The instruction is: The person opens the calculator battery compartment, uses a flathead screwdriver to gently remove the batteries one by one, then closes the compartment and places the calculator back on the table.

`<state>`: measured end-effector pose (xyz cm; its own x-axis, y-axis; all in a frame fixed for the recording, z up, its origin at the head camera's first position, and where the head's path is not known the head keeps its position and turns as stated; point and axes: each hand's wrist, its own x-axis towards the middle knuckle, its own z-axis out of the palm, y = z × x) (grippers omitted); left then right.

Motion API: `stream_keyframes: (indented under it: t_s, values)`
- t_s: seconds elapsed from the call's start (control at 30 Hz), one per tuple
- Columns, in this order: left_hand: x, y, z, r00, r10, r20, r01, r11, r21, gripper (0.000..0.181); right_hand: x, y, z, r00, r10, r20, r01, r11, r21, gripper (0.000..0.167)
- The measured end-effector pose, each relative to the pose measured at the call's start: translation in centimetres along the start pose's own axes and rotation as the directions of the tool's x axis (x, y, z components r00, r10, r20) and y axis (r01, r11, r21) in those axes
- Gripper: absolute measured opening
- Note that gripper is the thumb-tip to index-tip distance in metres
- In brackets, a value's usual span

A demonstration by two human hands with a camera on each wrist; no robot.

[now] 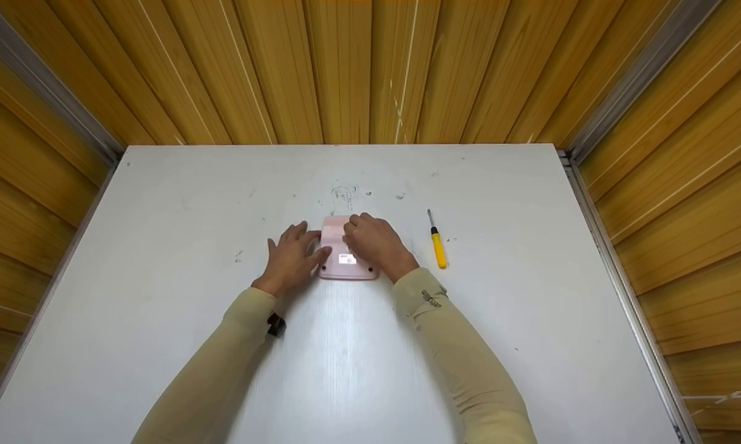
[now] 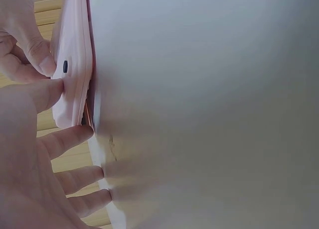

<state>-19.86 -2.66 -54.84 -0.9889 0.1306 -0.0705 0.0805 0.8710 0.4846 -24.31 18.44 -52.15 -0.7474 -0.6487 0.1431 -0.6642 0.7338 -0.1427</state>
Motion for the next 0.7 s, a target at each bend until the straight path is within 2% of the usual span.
stream_keyframes:
  t_s: [0.37, 0.7]
  values:
    - [0.10, 0.00, -0.10, 1.000, -0.002, 0.015, 0.001, 0.999, 0.032, 0.062, -0.17, 0.38, 0.17, 0.995, -0.074, -0.067, 0.075, 0.997, 0.002, 0.017]
    - [0.19, 0.05, 0.02, 1.000, -0.014, 0.021, 0.013, 1.000, 0.024, 0.063, -0.19, 0.29, 0.39, 0.993, -0.082, -0.090, 0.081, 0.997, -0.016, 0.018]
